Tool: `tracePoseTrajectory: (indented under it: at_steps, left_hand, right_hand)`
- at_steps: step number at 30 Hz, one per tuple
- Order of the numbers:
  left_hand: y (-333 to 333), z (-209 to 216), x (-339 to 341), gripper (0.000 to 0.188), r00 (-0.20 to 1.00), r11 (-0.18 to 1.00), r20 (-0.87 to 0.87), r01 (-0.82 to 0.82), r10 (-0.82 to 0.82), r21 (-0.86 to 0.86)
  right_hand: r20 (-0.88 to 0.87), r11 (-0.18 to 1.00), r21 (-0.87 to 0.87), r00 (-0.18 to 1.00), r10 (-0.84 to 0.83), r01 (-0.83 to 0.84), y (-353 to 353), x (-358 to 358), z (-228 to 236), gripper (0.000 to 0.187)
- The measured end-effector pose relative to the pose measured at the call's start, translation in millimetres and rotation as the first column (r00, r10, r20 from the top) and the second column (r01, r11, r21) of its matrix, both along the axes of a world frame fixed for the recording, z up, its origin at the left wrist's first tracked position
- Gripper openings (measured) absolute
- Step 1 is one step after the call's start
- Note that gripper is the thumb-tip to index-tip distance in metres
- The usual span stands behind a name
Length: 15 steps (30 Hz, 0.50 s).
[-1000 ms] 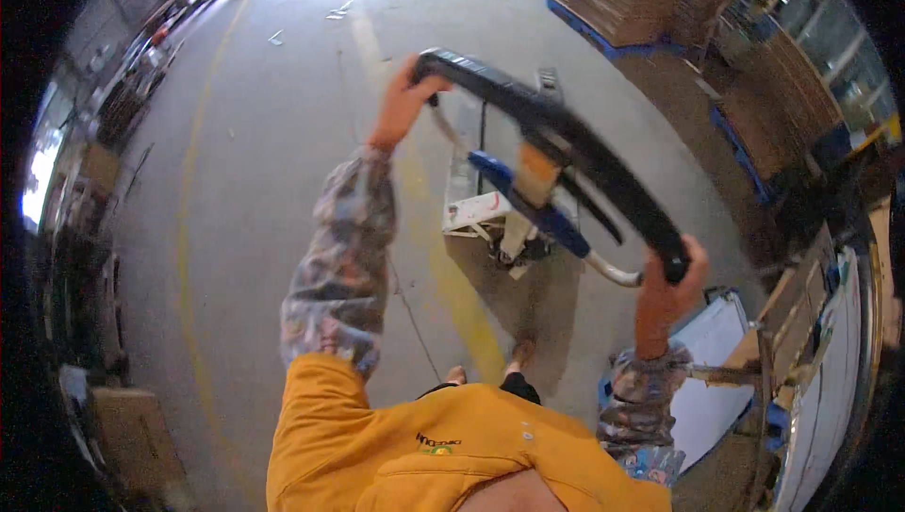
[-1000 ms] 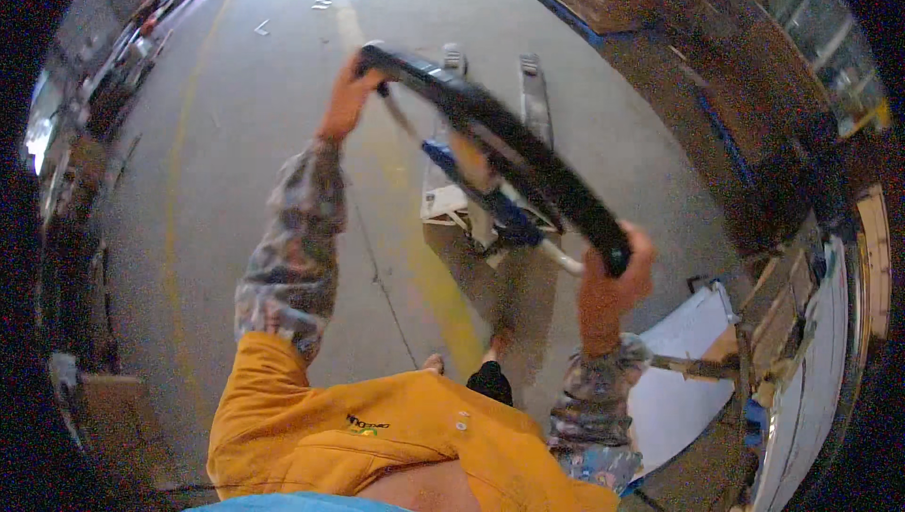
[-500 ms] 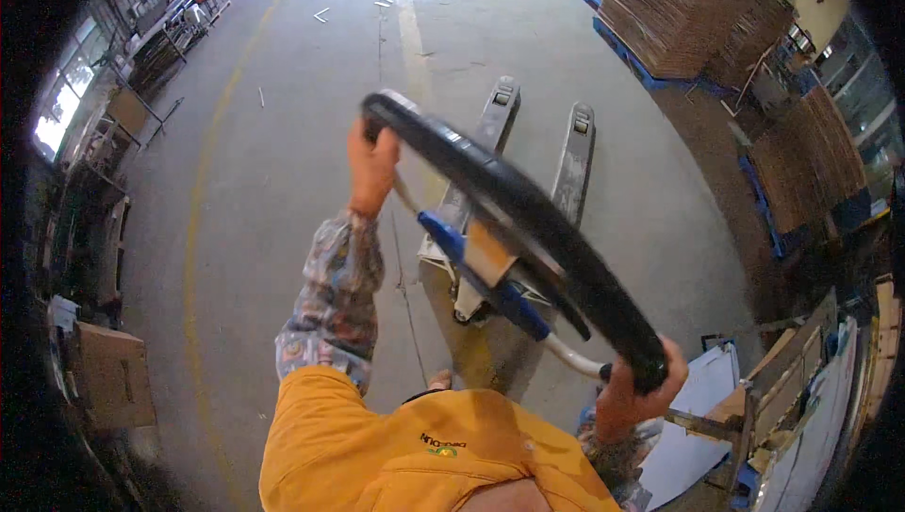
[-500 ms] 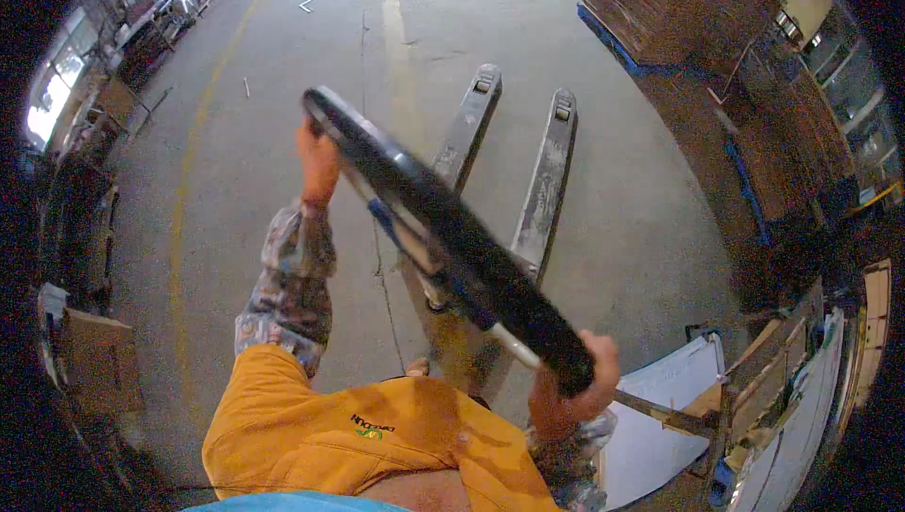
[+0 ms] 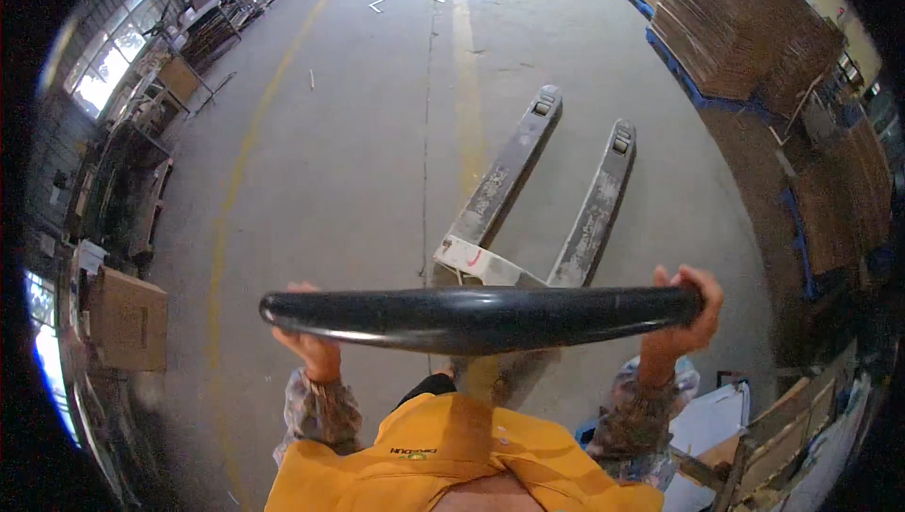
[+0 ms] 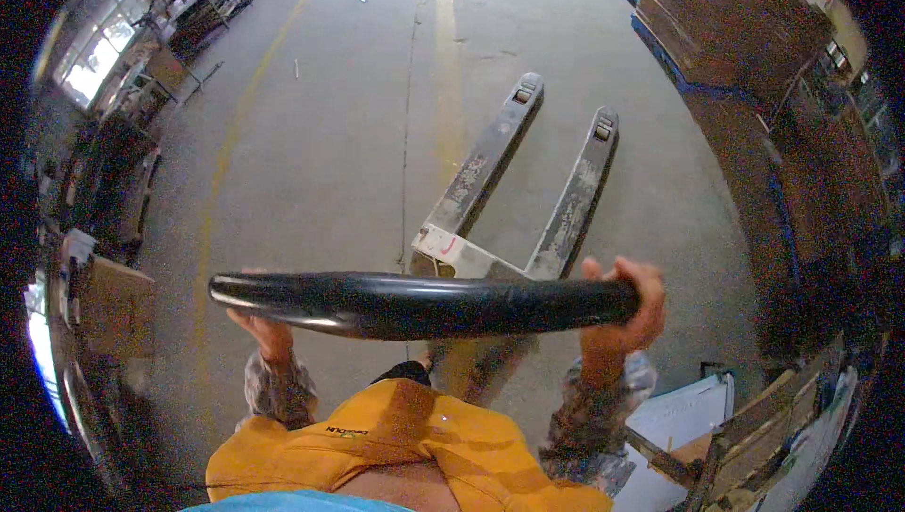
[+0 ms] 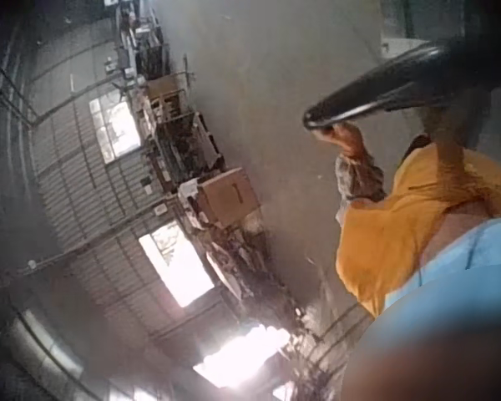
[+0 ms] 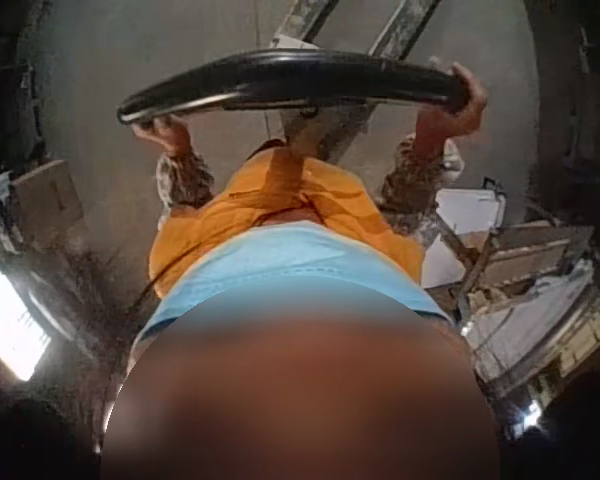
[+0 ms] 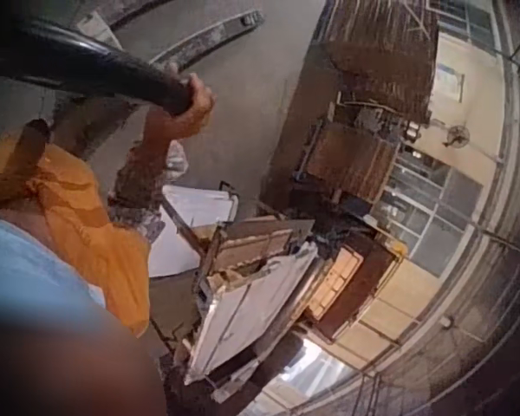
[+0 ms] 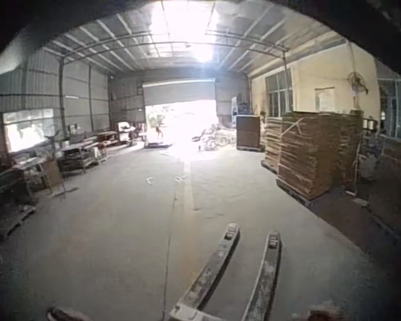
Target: Moving stacks of cardboard using a manual pallet jack.
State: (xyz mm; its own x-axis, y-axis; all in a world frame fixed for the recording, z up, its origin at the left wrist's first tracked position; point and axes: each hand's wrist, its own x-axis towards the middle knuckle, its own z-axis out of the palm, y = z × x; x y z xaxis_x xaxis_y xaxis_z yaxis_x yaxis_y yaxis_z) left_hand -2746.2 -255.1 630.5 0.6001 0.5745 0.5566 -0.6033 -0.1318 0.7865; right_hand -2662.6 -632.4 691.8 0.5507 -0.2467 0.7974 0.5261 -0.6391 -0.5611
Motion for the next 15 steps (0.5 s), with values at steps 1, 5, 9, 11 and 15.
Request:
tracePoseTrajectory:
  at_steps: [1,5,9,11,15]
  left_hand:
    - [-7,3,-13,0.032,0.997,0.939,-0.018,-0.063,0.073,0.338]
    - [-41,4,-51,0.038,0.99,0.981,-0.046,-0.122,0.13,0.152]
    - [-52,-6,-80,0.035,0.93,0.95,-0.271,-0.179,0.249,0.257]
    - [-60,-6,-85,0.034,0.927,0.935,-0.248,-0.206,0.281,0.289]
    - [-74,-2,-66,0.008,0.886,0.918,-0.298,-0.272,0.356,0.29]
  right_hand:
    - [-0.002,1.0,0.003,1.0,0.006,-0.006,1,12,0,0.029]
    - [0.054,0.999,0.05,0.999,-0.01,0.007,1,61,0,0.029]
    - [0.083,0.998,0.004,0.995,-0.062,0.062,13,105,4,0.029]
    - [0.108,0.999,0.006,0.993,-0.044,0.043,23,129,2,0.028]
    - [0.053,1.0,0.016,0.999,0.002,-0.003,36,169,-7,0.02]
